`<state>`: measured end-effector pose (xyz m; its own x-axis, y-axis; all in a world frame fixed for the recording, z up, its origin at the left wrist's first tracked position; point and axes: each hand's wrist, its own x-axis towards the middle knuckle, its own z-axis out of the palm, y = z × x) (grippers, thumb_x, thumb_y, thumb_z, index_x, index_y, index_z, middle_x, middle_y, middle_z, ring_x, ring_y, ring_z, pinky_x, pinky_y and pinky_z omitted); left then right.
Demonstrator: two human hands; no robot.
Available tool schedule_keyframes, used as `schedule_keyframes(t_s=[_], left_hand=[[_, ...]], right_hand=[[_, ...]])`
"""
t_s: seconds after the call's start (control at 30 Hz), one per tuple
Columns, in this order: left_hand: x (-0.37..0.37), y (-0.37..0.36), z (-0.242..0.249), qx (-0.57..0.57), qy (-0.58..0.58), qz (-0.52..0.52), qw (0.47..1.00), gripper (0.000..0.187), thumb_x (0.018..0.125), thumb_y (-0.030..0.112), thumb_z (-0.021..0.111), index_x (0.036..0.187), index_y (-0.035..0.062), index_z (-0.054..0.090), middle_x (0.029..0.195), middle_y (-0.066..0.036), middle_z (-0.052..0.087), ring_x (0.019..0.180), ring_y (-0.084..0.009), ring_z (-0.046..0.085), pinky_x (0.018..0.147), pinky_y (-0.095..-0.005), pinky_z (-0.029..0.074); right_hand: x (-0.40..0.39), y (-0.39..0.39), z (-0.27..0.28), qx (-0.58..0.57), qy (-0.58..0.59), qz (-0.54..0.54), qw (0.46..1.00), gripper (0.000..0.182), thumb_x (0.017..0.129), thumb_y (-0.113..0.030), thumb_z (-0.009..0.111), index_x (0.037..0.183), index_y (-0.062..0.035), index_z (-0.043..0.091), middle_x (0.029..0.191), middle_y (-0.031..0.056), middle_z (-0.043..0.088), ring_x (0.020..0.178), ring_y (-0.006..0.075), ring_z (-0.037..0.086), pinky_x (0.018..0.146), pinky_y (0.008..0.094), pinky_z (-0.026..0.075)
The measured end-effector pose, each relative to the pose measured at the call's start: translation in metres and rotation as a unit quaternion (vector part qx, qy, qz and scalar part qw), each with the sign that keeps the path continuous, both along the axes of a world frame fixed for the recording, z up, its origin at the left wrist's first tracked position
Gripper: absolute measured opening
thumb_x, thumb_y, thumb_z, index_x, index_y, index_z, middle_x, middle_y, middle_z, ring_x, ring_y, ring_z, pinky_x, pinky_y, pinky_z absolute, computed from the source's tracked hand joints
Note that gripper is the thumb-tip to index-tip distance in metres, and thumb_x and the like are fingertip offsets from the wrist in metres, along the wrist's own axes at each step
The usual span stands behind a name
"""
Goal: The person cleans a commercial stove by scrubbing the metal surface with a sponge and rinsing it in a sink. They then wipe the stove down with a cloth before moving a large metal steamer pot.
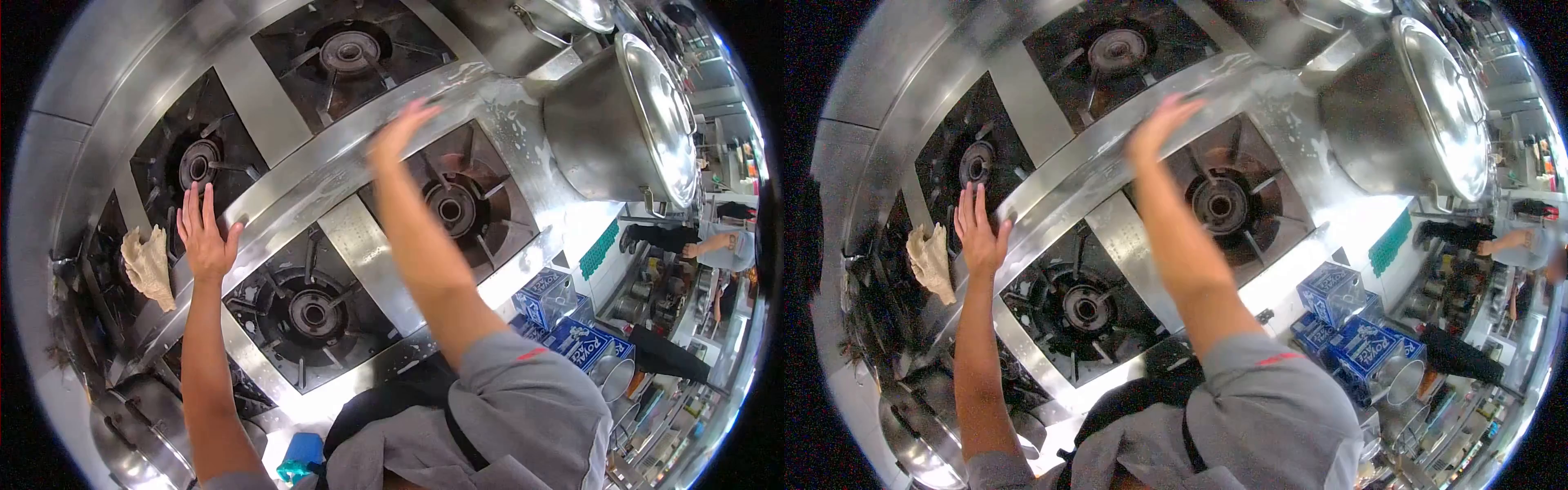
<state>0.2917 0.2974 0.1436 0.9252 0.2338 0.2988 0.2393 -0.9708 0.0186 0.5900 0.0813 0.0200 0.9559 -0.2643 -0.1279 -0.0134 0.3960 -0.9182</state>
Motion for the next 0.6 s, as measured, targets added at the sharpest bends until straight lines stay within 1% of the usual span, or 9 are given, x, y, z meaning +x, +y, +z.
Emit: schedule_keyframes(t_s=[0.07,0.1,0.17,0.23,0.37,0.43,0.5,0.53,0.6], left_hand=[[-0.004,0.001,0.001,-0.001,-0.002,-0.001,1.0,0.081,0.086,0.047,0.061,0.152,0.0094,0.032,0.156,-0.018,0.031,0.143,-0.0371,0.029,0.116,-0.0548,0.018],[-0.006,0.001,0.001,-0.001,0.002,0.003,1.0,0.081,0.087,0.046,0.061,0.152,0.0093,0.032,0.156,-0.018,0.031,0.143,-0.0371,0.029,0.116,-0.0548,0.018],[0.001,0.0,0.001,-0.004,-0.002,0.005,1.0,0.08,0.087,0.045,0.061,0.152,0.0091,0.032,0.156,-0.018,0.031,0.143,-0.0371,0.029,0.116,-0.0548,0.018],[-0.001,0.003,0.001,-0.009,0.004,-0.007,1.0,0.08,0.087,0.045,0.06,0.153,0.009,0.031,0.156,-0.019,0.03,0.143,-0.0372,0.029,0.116,-0.0549,0.018],[0.0,0.004,-0.002,-0.011,-0.001,-0.01,1.0,0.082,0.086,0.046,0.061,0.153,0.0098,0.03,0.157,-0.018,0.028,0.144,-0.0365,0.028,0.116,-0.0548,0.018],[-0.003,0.004,-0.003,-0.006,-0.004,-0.007,1.0,0.083,0.086,0.047,0.061,0.153,0.0103,0.029,0.158,-0.017,0.028,0.145,-0.0361,0.027,0.116,-0.0548,0.018],[-0.001,0.002,-0.003,0.008,-0.006,0.005,1.0,0.079,0.091,0.046,0.055,0.154,0.0086,0.027,0.158,-0.016,0.028,0.145,-0.0355,0.026,0.118,-0.0525,0.015],[-0.001,0.002,-0.002,-0.005,-0.004,0.002,1.0,0.078,0.09,0.043,0.056,0.154,0.0085,0.027,0.158,-0.017,0.028,0.145,-0.0357,0.026,0.118,-0.0525,0.015],[-0.002,0.006,-0.007,-0.004,-0.014,0.003,1.0,0.08,0.089,0.046,0.057,0.154,0.0099,0.028,0.157,-0.017,0.029,0.145,-0.0356,0.027,0.117,-0.0535,0.017]], right_hand=[[-0.11,0.058,0.005,-0.241,-0.021,0.035,0.97,0.085,0.101,-0.039,0.045,0.156,-0.0127,-0.014,0.163,0.0154,-0.016,0.152,0.0291,-0.006,0.122,0.0459,-0.004],[-0.108,0.053,0.006,-0.241,-0.024,0.031,0.97,0.085,0.101,-0.039,0.045,0.156,-0.0127,-0.014,0.163,0.0154,-0.016,0.152,0.0291,-0.006,0.122,0.0459,-0.004],[-0.093,0.047,0.006,-0.236,-0.03,0.035,0.971,0.088,0.101,-0.042,0.045,0.155,-0.0107,-0.016,0.163,0.0175,-0.014,0.152,0.0293,-0.002,0.122,0.0445,-0.002],[-0.001,-0.009,0.0,-0.033,0.005,0.041,0.999,0.094,0.099,-0.048,0.047,0.154,-0.008,-0.018,0.163,0.0175,-0.012,0.152,0.0298,0.002,0.122,0.0426,0.0],[0.079,-0.084,0.022,-0.111,-0.008,-0.006,0.994,0.102,0.095,-0.066,0.041,0.154,-0.0072,-0.018,0.164,0.017,-0.009,0.151,0.0288,0.006,0.122,0.0436,0.006],[0.072,-0.079,0.047,-0.002,-0.001,-0.002,1.0,0.1,0.096,-0.066,0.039,0.154,-0.0053,-0.015,0.163,0.0176,-0.01,0.151,0.0292,0.004,0.122,0.0435,0.004],[0.014,-0.02,0.048,0.021,0.032,-0.024,0.999,0.098,0.097,-0.067,0.035,0.155,-0.0062,-0.014,0.163,0.018,-0.01,0.152,0.0304,0.003,0.122,0.0441,0.003],[-0.024,0.007,0.005,-0.004,0.005,0.032,0.999,0.094,0.1,-0.058,0.039,0.154,-0.0034,-0.015,0.163,0.0186,-0.013,0.152,0.0314,-0.001,0.123,0.0448,0.0],[-0.139,0.066,0.011,-0.202,0.02,0.101,0.974,0.093,0.101,-0.043,0.046,0.151,0.0037,-0.016,0.161,0.0194,-0.019,0.151,0.0313,-0.01,0.122,0.0432,-0.003]])
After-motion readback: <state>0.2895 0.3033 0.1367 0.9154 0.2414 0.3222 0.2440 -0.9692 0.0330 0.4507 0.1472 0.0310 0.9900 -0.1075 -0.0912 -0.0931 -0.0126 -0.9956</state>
